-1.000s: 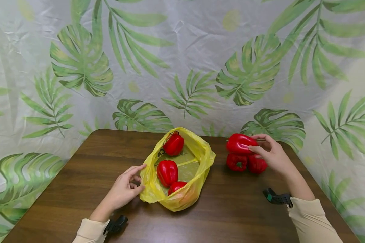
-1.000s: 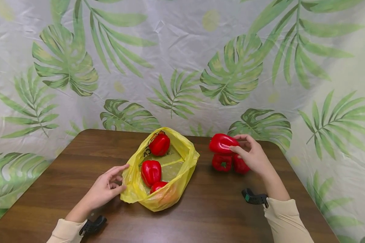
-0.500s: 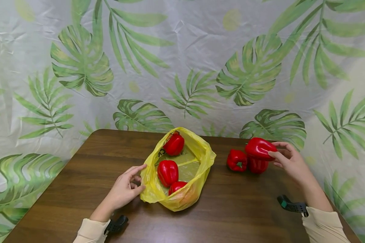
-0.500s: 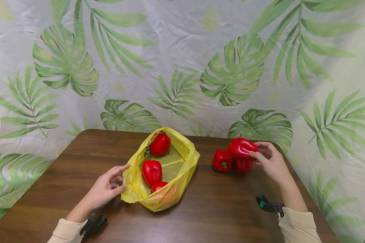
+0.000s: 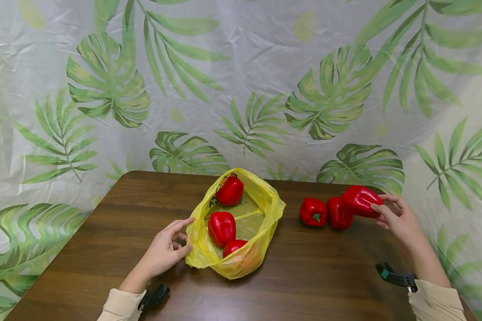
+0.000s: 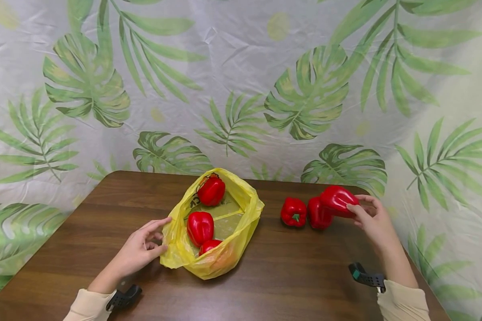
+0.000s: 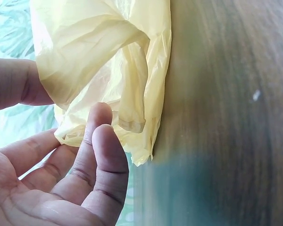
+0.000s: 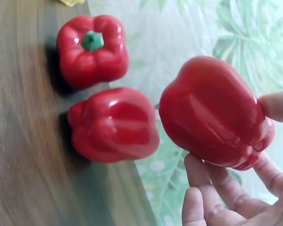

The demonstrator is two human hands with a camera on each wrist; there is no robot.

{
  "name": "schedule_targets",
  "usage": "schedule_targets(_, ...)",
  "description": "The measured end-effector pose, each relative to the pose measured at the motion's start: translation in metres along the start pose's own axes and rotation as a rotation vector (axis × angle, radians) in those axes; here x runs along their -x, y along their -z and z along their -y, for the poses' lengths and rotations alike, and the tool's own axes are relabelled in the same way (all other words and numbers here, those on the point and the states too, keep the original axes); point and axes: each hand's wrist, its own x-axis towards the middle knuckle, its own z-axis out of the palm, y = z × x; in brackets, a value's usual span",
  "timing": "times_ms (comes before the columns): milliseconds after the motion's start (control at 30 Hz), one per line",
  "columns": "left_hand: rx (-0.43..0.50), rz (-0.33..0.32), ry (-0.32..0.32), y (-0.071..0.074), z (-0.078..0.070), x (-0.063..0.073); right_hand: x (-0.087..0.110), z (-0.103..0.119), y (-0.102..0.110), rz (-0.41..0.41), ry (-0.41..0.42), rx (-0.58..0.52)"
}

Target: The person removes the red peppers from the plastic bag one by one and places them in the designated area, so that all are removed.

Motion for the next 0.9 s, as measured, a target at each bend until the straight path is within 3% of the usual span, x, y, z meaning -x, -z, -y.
schedule_targets(133,0.000,0.004,0.009,0.000,-0.001,0.001,0.000,-0.006,0.005,-0.033,-0.045,-0.087)
schedule_targets(300,-0.004,0.004,0.012,0.000,-0.001,0.000,-0.001,-0.014,0.010,-0.087,-0.100,-0.073)
schedule_targets(767,0.000,0.000,0.007,-0.001,-0.002,0.000,-0.003,-0.039,0.021,-0.169,-0.221,-0.217)
schedule_targets(900,-0.006,0.002,0.008,-0.001,-0.002,0.000,-0.004,-0.044,0.020,-0.201,-0.257,-0.161)
